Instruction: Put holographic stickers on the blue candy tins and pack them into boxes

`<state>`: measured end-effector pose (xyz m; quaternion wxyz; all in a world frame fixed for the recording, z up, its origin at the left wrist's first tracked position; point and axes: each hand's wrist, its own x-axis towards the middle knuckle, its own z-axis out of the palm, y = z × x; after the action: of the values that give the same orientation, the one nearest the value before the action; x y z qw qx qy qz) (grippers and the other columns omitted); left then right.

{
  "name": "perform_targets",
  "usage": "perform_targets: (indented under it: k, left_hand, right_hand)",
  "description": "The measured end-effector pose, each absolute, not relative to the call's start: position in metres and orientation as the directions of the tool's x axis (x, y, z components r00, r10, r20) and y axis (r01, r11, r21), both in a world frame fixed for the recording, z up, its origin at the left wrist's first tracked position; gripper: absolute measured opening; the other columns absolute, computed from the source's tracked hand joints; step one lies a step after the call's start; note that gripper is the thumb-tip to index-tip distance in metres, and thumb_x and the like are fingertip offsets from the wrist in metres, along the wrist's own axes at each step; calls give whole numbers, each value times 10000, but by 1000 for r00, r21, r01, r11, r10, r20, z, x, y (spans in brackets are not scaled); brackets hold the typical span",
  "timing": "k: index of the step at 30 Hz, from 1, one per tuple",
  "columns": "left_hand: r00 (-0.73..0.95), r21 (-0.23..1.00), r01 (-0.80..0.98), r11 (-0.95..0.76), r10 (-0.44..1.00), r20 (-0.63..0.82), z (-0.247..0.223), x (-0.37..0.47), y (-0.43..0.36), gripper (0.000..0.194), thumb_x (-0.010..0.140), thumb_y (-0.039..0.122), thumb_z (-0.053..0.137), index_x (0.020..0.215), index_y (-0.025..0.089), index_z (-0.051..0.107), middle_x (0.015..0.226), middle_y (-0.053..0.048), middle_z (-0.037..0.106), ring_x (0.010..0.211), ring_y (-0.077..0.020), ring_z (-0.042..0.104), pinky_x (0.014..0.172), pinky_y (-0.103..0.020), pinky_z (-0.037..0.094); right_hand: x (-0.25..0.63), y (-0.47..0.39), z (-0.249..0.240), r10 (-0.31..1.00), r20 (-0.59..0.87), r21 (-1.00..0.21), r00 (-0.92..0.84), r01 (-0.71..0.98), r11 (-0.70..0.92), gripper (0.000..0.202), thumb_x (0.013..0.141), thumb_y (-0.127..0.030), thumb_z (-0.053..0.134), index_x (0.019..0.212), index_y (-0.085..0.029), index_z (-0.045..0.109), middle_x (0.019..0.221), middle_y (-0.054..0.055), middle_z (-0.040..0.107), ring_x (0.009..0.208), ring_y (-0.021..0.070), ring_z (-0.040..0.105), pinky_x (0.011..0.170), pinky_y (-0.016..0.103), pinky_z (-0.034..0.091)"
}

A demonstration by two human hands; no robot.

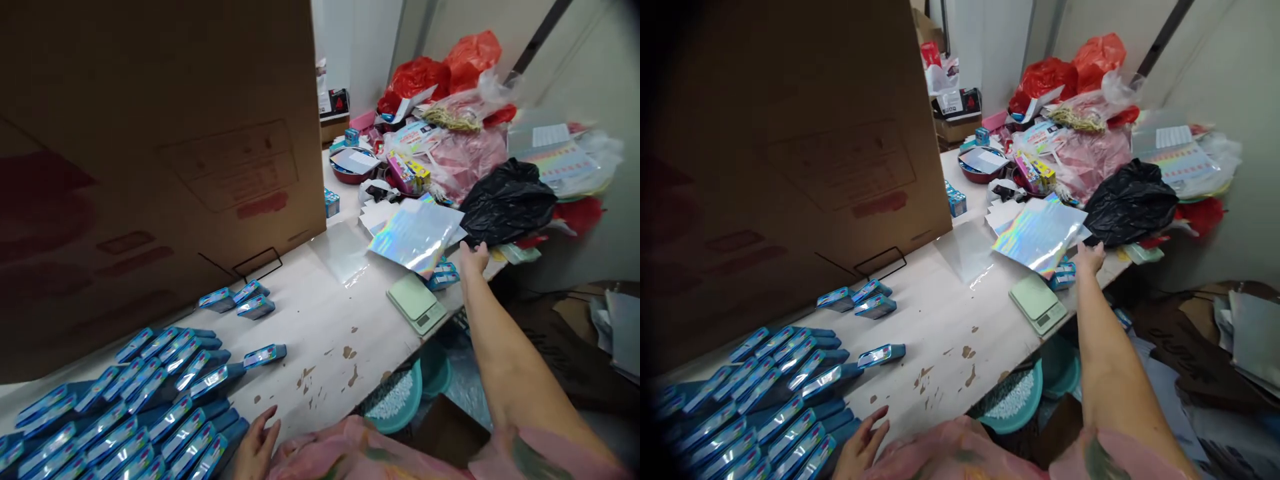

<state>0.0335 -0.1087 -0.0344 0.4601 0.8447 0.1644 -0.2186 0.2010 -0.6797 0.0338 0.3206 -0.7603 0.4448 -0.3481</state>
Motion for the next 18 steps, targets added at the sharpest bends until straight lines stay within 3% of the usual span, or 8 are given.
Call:
perform_targets:
  k: [2,4,6,8,11,14,16,18]
  left_hand:
    - [861,698,401,-594,-17,-509,-40,33,-120,468,605,520,538,916,183,629,959,-82,655,711,-214,628,710,-339,506]
    - [860,691,268,-671,-158,-486,-46,38,-135,423,642,482,525,934,196,633,976,-85,651,787,-229,627,734,-346,503]
    - [837,673,37,-739,-345,-425,-53,46,-154,401,669,431,523,987,209,623,1048,-94,625,938,-255,588,823,-377,468]
    - [751,620,-261,-740,-559,-351,-61,55,-176,433,690,387,522,1087,223,575,1190,-95,538,1113,-272,473,925,-416,388]
    - [530,489,-620,-614,-787,-315,-83,58,-212,530,720,370,509,1229,236,444,1350,-80,351,1259,-286,261,996,-485,255]
    - [381,383,-786,-485,-869,-316,-114,43,-236,568,748,401,481,1277,224,374,1378,-93,292,1288,-305,163,1002,-558,132]
    - [374,347,-821,-454,-886,-276,-131,31,-240,553,770,405,456,1286,232,355,1380,-96,288,1294,-306,138,996,-580,79]
    - [413,334,-822,-462,-886,-211,-142,22,-238,560,782,398,450,1305,254,310,1388,-91,269,1298,-298,125,996,-580,56]
  right_hand:
    - [173,-683,21,-886,285,-734,366,-511,-448,448,630,-226,524,1047,-62,510,1049,168,514,874,210,518,855,390,370]
    - [124,-670,-4,-822,303,-676,482,-499,-542,399,661,-228,478,1027,-80,543,1038,152,529,856,199,533,848,367,388]
    - [55,-642,-38,-720,335,-611,608,-441,-657,339,716,-262,422,982,-120,576,1027,128,545,949,206,510,863,355,387]
    - [-26,-604,-75,-696,247,-557,674,-489,-671,316,761,-272,378,960,-155,594,1018,106,562,989,201,501,881,352,380]
    - [-147,-537,-122,-810,-125,-407,573,-774,-484,276,762,-205,383,906,-185,617,986,83,589,959,200,527,852,353,393]
    - [-241,-472,-154,-800,-515,-192,308,-951,-242,193,681,-109,507,781,-202,644,915,64,612,883,215,566,763,338,421]
    - [-281,-438,-169,-779,-600,-121,181,-983,-135,160,600,-64,611,689,-193,644,852,64,618,818,223,585,684,316,432]
    - [-304,-414,-181,-814,-569,-103,117,-992,-71,154,569,-68,676,673,-175,637,830,74,613,783,220,590,636,299,434]
